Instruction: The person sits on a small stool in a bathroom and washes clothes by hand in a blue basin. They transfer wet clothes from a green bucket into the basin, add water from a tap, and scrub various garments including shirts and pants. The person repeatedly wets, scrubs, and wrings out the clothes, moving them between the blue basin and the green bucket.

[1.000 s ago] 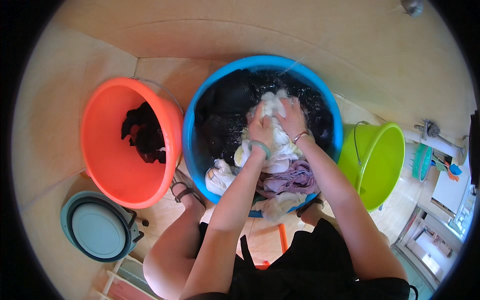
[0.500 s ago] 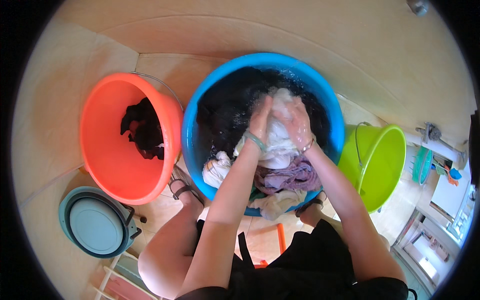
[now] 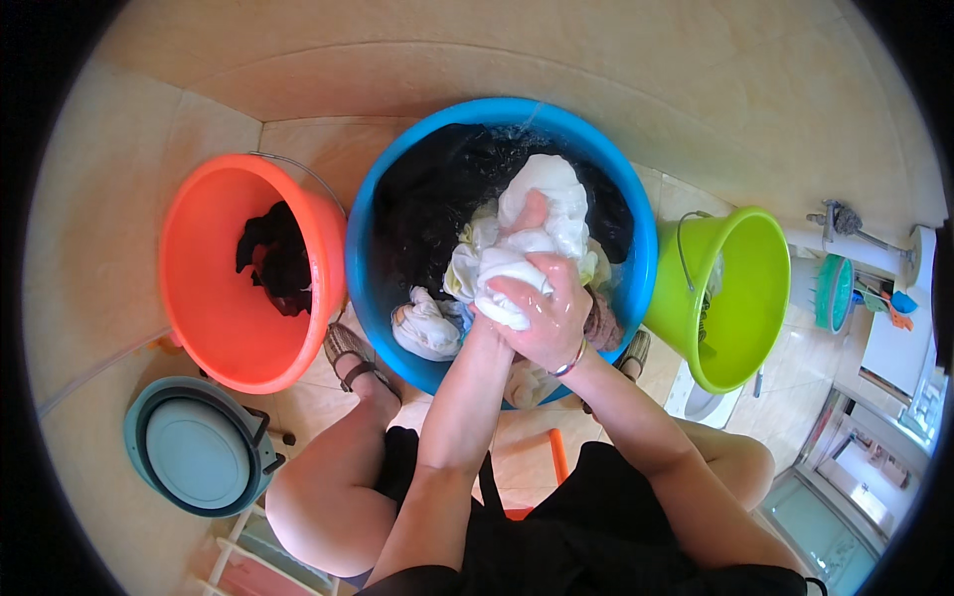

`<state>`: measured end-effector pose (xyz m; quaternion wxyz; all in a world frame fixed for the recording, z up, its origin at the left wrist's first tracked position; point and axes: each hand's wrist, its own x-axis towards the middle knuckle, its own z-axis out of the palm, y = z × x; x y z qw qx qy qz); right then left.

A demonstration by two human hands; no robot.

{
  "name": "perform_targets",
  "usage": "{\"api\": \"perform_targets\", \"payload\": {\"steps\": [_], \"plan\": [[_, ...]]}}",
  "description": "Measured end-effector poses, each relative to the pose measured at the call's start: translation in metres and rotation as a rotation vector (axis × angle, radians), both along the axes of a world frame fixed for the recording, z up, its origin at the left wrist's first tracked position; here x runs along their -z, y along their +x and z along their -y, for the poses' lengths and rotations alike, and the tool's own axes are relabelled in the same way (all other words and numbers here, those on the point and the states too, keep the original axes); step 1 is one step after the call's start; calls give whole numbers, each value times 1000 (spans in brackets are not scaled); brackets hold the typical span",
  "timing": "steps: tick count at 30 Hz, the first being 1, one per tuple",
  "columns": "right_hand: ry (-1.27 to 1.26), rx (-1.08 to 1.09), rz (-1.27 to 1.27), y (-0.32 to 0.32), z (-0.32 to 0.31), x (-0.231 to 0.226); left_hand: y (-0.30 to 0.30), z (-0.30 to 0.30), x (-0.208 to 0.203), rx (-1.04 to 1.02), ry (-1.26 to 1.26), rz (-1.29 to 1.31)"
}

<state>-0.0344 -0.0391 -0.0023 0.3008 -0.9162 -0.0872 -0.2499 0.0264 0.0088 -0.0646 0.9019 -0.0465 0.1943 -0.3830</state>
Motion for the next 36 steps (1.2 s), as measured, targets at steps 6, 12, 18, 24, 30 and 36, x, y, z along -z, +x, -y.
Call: {"api": "perform_targets", "payload": {"steps": [6,12,18,24,30,36], "plan": [[249,73,-102,21,7,-6,12,5,2,-96,170,156],[382,52,-164,44,24,19,5,10,17,-274,724,220],[290,182,-291,68,58,73,1,4,12,-121,1135,48],[97,408,-327,83,99,103,15,-11,5,-250,1329,292],[-367,37,-574,69,83,118,16,-13,79,9,1763,933],[-357,92,-752,84,86,180,20,-5,133,-24,1497,654]]}}
